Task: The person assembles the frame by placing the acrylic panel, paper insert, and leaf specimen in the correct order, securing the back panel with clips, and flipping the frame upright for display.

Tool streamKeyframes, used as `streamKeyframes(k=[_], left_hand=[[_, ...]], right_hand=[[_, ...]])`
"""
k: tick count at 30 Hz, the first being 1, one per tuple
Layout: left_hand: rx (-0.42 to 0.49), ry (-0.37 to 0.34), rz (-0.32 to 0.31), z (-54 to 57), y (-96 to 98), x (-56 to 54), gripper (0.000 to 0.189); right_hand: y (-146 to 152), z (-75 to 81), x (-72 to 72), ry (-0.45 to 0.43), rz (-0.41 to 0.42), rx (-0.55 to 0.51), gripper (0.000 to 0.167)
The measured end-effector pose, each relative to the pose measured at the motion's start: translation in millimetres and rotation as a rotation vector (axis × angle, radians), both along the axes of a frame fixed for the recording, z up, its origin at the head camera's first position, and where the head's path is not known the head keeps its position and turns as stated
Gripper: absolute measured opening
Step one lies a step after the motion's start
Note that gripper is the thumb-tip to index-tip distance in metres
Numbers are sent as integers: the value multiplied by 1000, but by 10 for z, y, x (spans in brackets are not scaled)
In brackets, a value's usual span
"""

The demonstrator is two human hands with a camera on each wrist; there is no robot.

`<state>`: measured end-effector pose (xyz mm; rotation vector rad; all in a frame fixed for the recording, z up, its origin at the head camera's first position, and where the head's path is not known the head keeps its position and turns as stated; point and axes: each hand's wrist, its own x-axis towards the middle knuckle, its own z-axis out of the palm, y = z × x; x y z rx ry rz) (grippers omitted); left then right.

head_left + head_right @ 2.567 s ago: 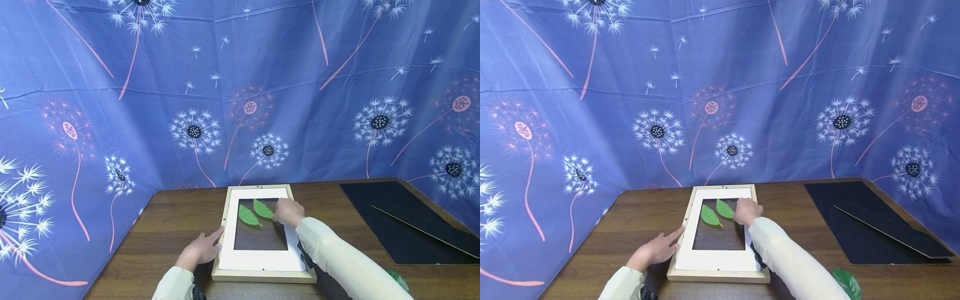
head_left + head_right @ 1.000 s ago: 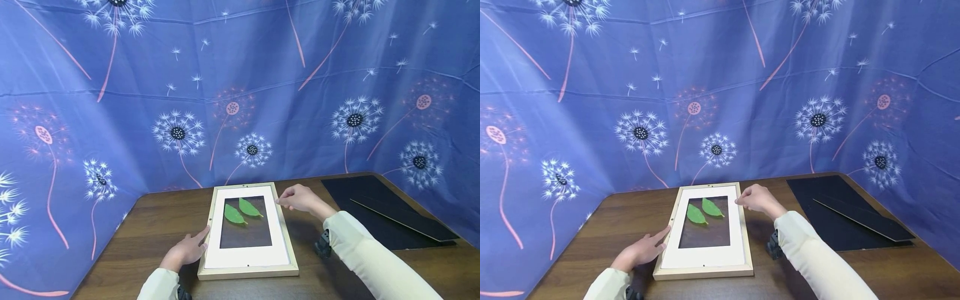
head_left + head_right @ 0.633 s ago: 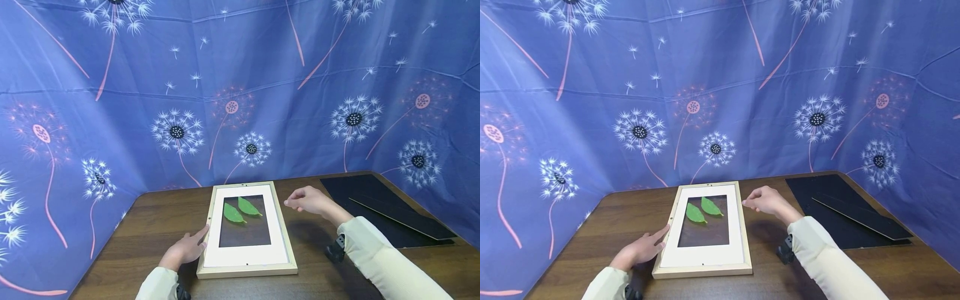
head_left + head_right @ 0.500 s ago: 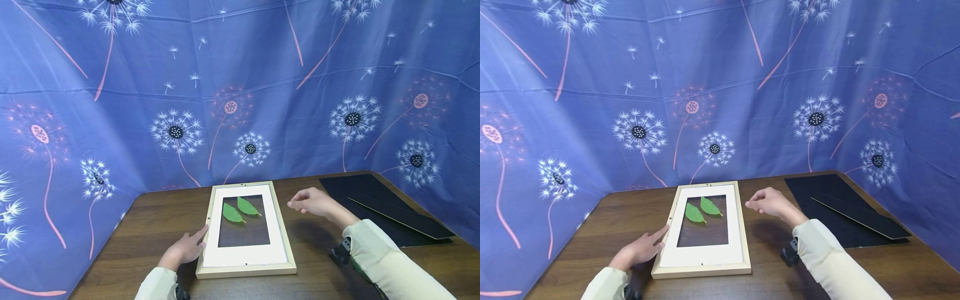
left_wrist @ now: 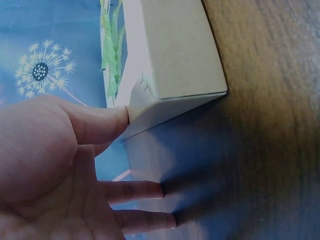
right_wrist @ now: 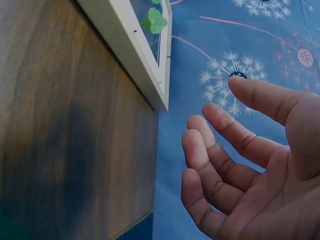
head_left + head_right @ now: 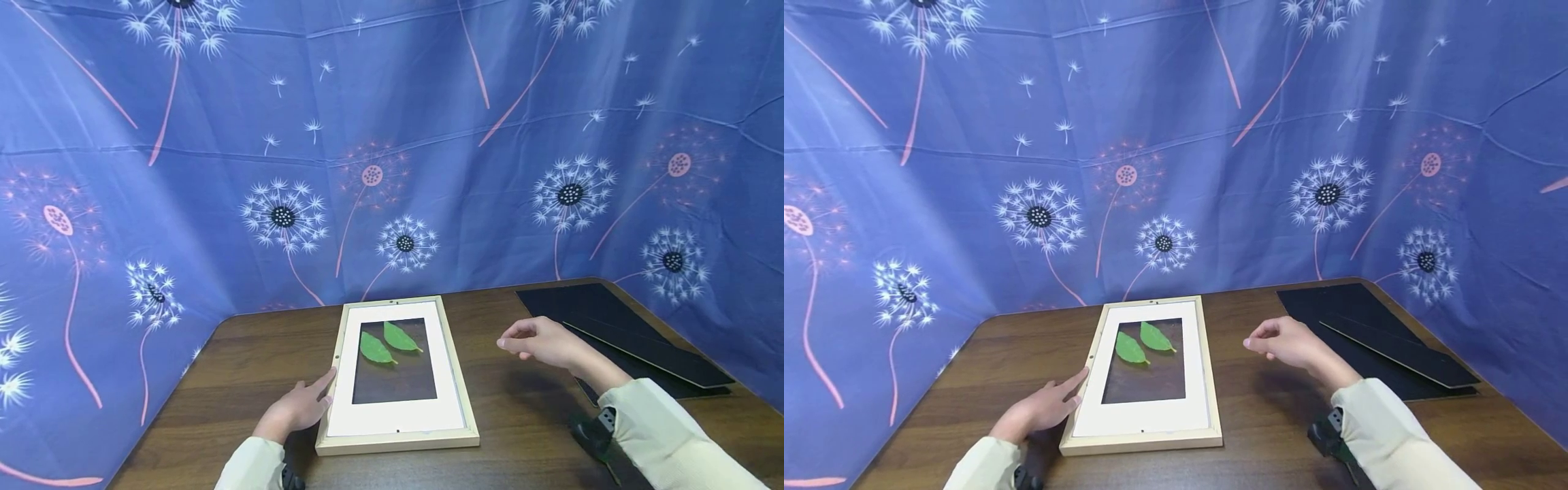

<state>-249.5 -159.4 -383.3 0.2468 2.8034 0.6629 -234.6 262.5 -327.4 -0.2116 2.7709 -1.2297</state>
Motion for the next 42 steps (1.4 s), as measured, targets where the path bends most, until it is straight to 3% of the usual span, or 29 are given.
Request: streamKeyframes(k=[23, 34, 42], left_hand=[[-22, -19, 43, -8, -42, -26, 53], [-33, -11, 34, -17, -62, -14, 54], [-31, -7, 28, -14, -72, 8, 54]], right_hand=[[639, -136, 345, -27, -22, 18, 36], [939, -327, 546, -31, 42, -34, 38], [1115, -465, 685, -61, 61, -16, 39]])
